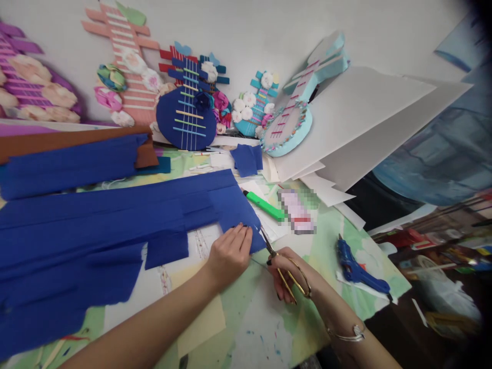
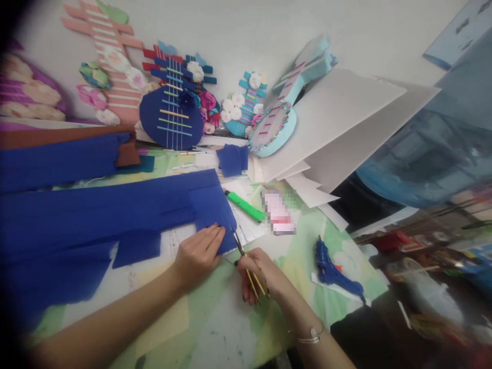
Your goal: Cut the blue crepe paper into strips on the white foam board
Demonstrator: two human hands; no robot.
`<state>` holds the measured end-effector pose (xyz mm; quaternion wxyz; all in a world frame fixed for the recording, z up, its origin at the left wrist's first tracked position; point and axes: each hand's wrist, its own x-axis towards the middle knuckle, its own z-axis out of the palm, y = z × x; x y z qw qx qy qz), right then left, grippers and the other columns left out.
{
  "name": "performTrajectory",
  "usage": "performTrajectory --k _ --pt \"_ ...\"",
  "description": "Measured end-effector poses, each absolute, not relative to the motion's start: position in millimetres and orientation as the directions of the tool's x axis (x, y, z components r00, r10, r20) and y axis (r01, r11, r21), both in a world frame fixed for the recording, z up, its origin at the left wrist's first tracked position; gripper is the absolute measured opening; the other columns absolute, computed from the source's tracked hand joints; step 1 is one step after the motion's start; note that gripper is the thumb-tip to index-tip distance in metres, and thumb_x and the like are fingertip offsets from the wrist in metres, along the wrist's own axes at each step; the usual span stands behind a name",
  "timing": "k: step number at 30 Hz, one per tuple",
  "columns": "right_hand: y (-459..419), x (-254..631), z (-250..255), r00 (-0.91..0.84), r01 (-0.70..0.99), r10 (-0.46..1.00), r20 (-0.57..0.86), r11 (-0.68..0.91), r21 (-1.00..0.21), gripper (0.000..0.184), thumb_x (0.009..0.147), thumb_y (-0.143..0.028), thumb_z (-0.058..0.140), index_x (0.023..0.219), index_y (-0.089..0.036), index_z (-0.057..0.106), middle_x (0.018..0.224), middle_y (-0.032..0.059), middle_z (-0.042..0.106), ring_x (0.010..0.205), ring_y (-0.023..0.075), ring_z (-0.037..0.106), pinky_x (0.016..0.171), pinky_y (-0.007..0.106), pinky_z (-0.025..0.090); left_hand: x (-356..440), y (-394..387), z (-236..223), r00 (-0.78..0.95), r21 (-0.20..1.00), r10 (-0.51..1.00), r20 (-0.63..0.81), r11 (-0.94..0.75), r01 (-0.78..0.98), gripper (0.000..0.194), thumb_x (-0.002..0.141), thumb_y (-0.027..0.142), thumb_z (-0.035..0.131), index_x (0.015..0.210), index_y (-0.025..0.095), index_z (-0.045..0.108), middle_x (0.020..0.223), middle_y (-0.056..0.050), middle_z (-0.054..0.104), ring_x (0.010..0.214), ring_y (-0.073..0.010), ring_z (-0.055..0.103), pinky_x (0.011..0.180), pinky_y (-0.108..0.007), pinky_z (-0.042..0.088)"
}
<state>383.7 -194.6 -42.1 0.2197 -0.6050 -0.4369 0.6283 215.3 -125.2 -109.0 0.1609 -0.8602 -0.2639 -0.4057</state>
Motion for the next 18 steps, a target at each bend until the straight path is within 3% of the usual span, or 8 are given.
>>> performTrajectory --k 2,8,18 --pt "-198 382 -40 -0.131 0.233 0.837 -0.531 -0.495 -0.837 0.025 0.076 -0.036 0.046 0.057 -0.020 0.042 0.045 0.0007 0.055 0.037 0.0094 0.048 0.036 0.019 0.035 215 -125 -109 0.531 -0.071 0.306 0.790 -0.816 0.574 0.027 0.086 0.011 0.044 0.101 -0.001 0.064 0.095 -0.019 0.070 0.091 -0.0296 0.068 0.074 -0.041 0.059" --pt "-181 378 -54 -0.252 0.240 0.737 -0.627 -0.580 -0.779 0.025 0.070 -0.036 0.043 0.051 -0.021 0.041 0.037 0.0017 0.052 0.028 0.0111 0.046 0.028 0.020 0.033 214 -127 -108 0.534 -0.079 0.264 0.803 -0.841 0.535 0.024 0.087 0.009 0.043 0.097 0.004 0.064 0.092 -0.016 0.071 0.089 -0.0272 0.069 0.074 -0.040 0.059" --pt "-162 390 -84 -0.255 0.189 0.773 -0.581 -0.550 -0.814 0.022 0.066 -0.031 0.045 0.050 -0.017 0.050 0.037 0.0038 0.055 0.029 0.0143 0.049 0.027 0.022 0.035 216 -128 -108 0.536 -0.067 0.240 0.809 -0.869 0.490 0.020 0.084 0.006 0.049 0.097 0.005 0.064 0.092 -0.015 0.071 0.090 -0.0254 0.069 0.075 -0.038 0.059"
